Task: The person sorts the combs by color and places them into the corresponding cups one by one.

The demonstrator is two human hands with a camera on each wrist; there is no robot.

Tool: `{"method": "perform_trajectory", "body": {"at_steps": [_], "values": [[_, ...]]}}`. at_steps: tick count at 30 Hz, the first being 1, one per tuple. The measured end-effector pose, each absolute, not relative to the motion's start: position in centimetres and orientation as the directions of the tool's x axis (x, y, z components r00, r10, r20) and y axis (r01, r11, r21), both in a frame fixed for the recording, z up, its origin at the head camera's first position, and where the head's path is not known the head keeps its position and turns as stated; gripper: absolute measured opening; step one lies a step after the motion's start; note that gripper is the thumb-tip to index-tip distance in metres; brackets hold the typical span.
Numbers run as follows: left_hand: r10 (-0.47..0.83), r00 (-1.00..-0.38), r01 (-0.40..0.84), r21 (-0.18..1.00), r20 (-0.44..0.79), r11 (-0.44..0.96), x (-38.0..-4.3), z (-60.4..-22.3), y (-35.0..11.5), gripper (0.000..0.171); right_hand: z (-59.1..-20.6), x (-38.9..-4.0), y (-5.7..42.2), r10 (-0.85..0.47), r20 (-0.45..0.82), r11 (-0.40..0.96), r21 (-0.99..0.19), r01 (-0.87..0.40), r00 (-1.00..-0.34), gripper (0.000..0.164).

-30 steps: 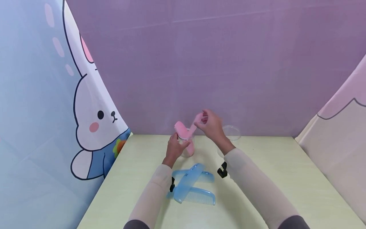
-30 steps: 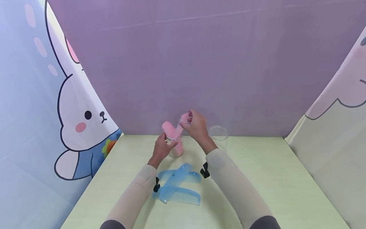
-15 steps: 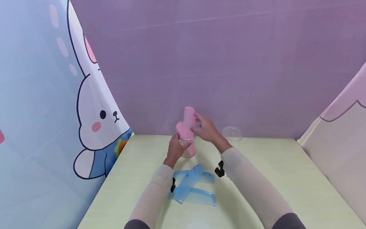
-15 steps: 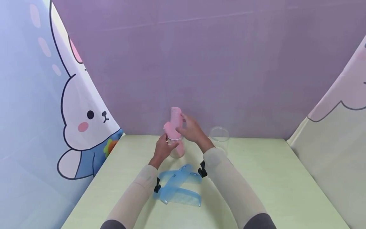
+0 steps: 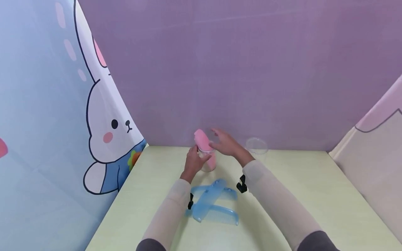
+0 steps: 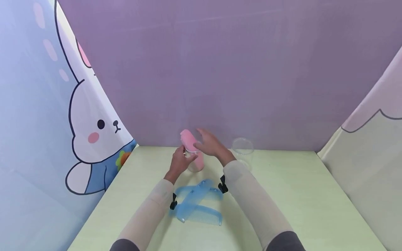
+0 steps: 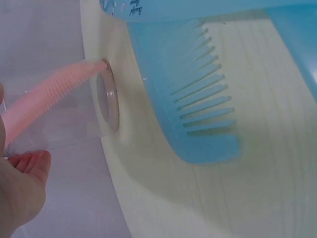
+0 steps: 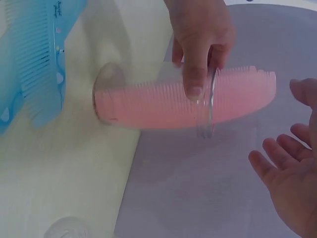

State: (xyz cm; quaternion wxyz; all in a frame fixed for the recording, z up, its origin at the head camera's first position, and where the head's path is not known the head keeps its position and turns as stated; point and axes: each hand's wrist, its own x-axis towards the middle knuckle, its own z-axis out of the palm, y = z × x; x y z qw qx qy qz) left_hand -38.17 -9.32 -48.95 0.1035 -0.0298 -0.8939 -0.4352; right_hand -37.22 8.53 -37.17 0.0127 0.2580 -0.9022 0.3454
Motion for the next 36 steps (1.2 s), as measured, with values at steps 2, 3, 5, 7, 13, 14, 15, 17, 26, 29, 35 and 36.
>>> {"method": "perform_trajectory", "body": {"at_steps": [2, 3, 5, 7, 13, 14, 15, 17, 26, 29, 35, 36], "values": [[-0.032, -0.974, 0.156, 0.769, 0.224, 0.62, -38.2, -48.8, -9.6, 0.07, -36.9, -37.3, 8.9, -0.469, 0.222, 0.634, -0.589, -0.501, -0.855, 0.069], [-0.031, -0.974, 0.157, 0.775, 0.222, 0.612, -38.2, -48.7, -9.7, 0.069, -36.8, -37.3, 9.1, -0.47, 0.23, 0.639, -0.577, -0.508, -0.852, 0.069], [-0.031, -0.978, 0.15, 0.791, 0.208, 0.593, -38.2, -48.6, -9.9, 0.071, -36.6, -37.3, 9.7, -0.471, 0.243, 0.649, -0.557, -0.519, -0.848, 0.068], [-0.022, -0.982, 0.142, 0.802, 0.189, 0.58, -38.1, -48.6, -10.2, 0.076, -36.4, -37.3, 10.4, -0.463, 0.249, 0.66, -0.544, -0.518, -0.851, 0.068], [0.013, -0.988, 0.132, 0.785, 0.155, 0.606, -37.7, -48.8, -11.5, 0.093, -36.2, -37.3, 13.7, -0.392, 0.271, 0.699, -0.534, -0.476, -0.879, 0.068], [0.022, -0.988, 0.134, 0.776, 0.153, 0.616, -37.6, -48.7, -11.8, 0.093, -36.1, -37.4, 14.4, -0.375, 0.269, 0.703, -0.541, -0.461, -0.887, 0.068], [0.03, -0.989, 0.133, 0.767, 0.147, 0.628, -37.5, -48.5, -12.1, 0.092, -36.1, -37.4, 15.1, -0.356, 0.264, 0.705, -0.553, -0.443, -0.896, 0.067], [0.048, -0.988, 0.142, 0.743, 0.146, 0.655, -37.2, -48.0, -12.7, 0.089, -36.2, -37.3, 16.4, -0.318, 0.261, 0.705, -0.578, -0.411, -0.911, 0.068], [0.117, -0.99, 0.143, 0.625, 0.084, 0.767, -34.6, -46.9, -14.5, 0.081, -38.7, -37.7, 21.0, -0.167, 0.331, 0.73, -0.591, -0.342, -0.929, 0.07], [0.156, -0.987, 0.146, 0.599, 0.035, 0.787, -33.2, -46.9, -14.5, 0.079, -39.6, -37.7, 21.8, -0.146, 0.321, 0.742, -0.59, -0.318, -0.936, 0.074], [0.227, -0.971, 0.162, 0.5, -0.072, 0.851, -30.1, -47.6, -13.7, 0.077, -41.5, -37.6, 22.5, -0.125, 0.278, 0.761, -0.589, -0.272, -0.952, 0.089], [0.233, -0.969, 0.166, 0.475, -0.085, 0.864, -29.6, -47.8, -13.5, 0.077, -41.9, -37.6, 22.6, -0.12, 0.27, 0.765, -0.588, -0.262, -0.955, 0.091]]}}
